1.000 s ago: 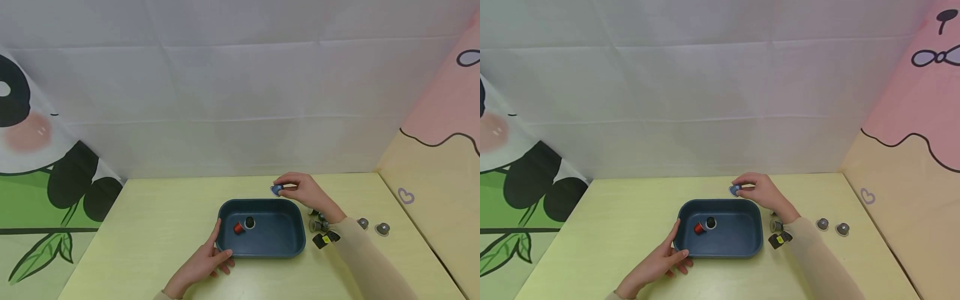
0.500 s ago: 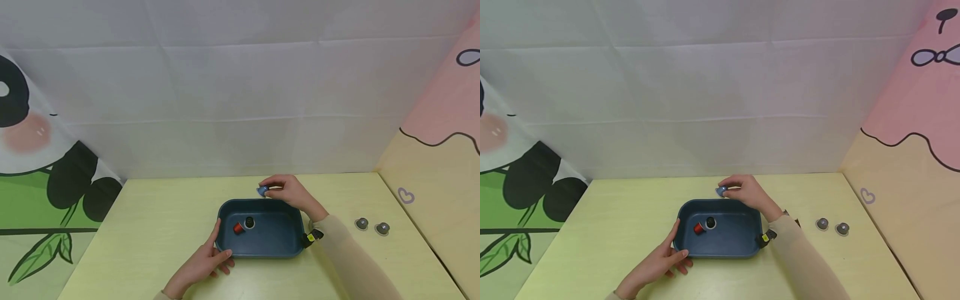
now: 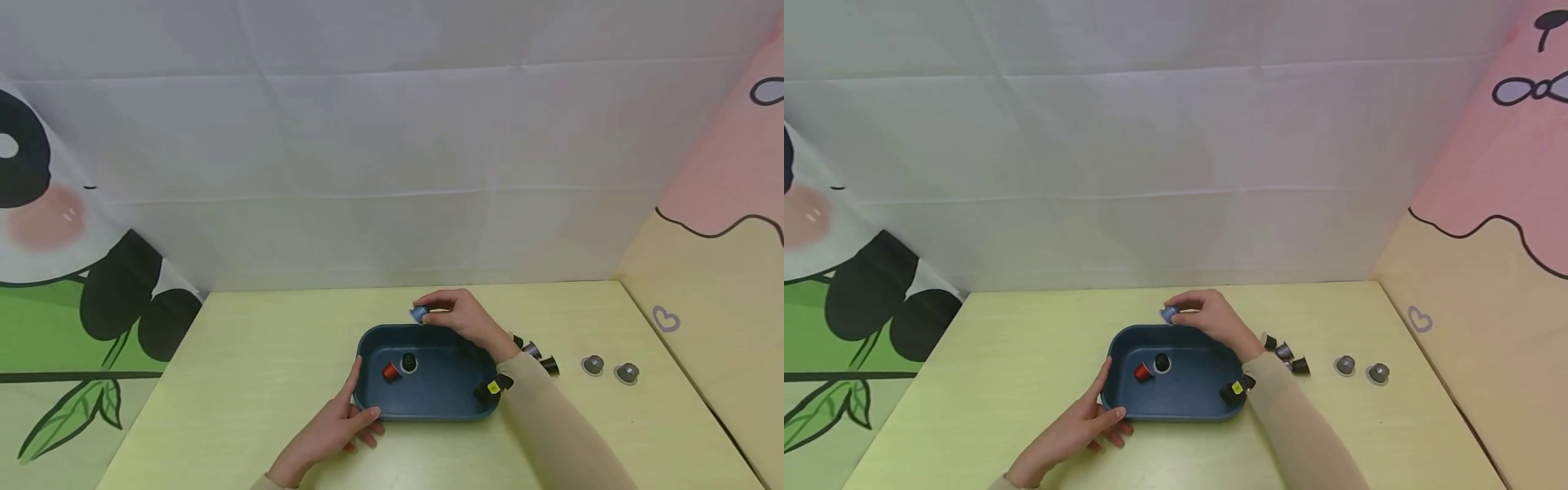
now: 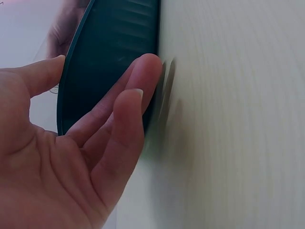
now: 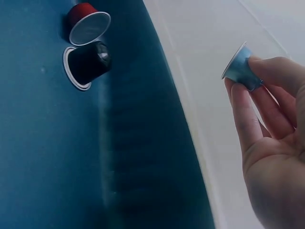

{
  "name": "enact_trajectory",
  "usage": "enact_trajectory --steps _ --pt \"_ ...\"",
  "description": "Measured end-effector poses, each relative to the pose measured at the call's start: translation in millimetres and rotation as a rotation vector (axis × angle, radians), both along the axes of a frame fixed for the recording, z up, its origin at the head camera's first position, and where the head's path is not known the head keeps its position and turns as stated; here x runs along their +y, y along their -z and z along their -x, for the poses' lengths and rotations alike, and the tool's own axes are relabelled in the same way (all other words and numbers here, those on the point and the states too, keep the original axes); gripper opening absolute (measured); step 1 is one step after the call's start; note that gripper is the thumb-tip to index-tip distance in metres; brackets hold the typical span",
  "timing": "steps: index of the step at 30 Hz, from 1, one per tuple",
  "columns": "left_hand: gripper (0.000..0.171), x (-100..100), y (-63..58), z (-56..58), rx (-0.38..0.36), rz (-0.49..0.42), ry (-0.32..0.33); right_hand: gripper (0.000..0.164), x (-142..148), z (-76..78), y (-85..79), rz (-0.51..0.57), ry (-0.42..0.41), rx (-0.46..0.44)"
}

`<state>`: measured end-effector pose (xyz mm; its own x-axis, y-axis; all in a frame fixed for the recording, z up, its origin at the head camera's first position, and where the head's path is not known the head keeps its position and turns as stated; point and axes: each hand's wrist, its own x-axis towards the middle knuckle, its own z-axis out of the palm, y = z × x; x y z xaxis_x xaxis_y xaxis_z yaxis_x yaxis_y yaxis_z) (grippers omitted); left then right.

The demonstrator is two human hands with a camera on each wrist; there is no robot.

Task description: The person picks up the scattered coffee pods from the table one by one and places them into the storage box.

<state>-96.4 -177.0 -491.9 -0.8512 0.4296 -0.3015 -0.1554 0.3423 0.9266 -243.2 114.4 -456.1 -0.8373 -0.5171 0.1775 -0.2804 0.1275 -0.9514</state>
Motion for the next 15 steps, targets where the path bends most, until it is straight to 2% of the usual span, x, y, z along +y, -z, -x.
enact_trajectory --steps 4,15 --pt "0.093 0.2 0.9 0.7 0.001 -0.001 0.004 0.032 -1.2 0.3 7.2 -0.007 -0.007 -0.029" --pt "0.093 1.3 0.5 1.7 0.003 0.0 0.012 0.029 -3.1 -1.9 18.4 -0.05 -0.04 -0.022"
